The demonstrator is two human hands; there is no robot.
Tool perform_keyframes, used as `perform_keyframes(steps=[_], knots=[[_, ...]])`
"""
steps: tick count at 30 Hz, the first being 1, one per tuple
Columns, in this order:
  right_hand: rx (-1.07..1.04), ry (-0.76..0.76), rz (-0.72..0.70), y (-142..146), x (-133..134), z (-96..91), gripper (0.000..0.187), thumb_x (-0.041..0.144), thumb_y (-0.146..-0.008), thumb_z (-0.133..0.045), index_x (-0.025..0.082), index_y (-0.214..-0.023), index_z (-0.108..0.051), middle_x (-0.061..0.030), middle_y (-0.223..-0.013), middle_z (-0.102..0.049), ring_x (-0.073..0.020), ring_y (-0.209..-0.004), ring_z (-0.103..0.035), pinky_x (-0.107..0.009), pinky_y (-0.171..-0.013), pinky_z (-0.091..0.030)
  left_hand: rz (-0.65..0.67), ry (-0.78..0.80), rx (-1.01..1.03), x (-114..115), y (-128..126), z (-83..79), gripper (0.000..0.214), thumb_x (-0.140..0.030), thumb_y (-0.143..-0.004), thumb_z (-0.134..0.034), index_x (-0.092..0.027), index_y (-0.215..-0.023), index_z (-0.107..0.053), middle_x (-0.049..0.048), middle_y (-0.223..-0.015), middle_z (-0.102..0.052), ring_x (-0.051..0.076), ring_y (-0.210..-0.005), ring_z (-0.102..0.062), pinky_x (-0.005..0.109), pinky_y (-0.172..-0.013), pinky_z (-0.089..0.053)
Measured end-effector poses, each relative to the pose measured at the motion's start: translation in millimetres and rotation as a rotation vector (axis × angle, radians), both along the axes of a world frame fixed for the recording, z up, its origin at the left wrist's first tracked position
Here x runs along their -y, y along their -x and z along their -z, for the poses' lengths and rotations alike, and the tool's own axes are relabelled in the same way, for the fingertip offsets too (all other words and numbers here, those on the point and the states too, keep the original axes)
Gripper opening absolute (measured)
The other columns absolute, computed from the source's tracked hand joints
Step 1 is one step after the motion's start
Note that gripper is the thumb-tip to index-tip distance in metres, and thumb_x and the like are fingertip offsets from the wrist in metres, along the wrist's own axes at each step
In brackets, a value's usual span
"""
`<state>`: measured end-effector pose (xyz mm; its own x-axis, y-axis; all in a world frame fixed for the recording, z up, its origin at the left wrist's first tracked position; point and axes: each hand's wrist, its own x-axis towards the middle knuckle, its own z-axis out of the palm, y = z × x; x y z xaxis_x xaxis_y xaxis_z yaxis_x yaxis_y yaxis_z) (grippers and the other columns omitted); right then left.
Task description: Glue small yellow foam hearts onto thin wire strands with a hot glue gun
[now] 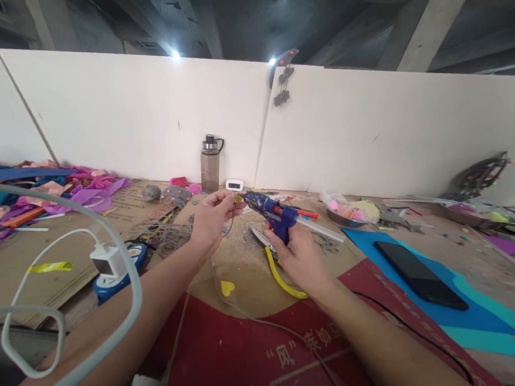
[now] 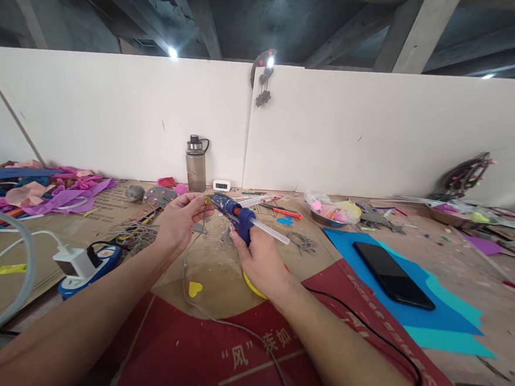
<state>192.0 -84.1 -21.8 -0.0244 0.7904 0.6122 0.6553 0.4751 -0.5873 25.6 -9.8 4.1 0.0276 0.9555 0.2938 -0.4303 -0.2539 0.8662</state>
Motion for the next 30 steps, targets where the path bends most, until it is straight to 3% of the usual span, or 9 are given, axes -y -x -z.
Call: perform_keyframes(steps=[30], knots=[[-0.039, -0.001, 0.026, 0.9, 1.2, -3.0, 0.028, 0.042, -0.090, -0.048, 0.018, -0.099, -0.058, -0.0116, -0.097, -0.067, -0.0265, -0.090, -0.061, -0.043, -0.083, -0.046, -0.008, 0.005, 0.042, 2.3, 0.4, -2.8, 0.023, -0.031, -0.064, -0.077, -0.014, -0.074, -0.063, 0.0017, -0.073, -0.068, 0.015, -0.070, -0.069, 0.027, -0.070, -0.054]])
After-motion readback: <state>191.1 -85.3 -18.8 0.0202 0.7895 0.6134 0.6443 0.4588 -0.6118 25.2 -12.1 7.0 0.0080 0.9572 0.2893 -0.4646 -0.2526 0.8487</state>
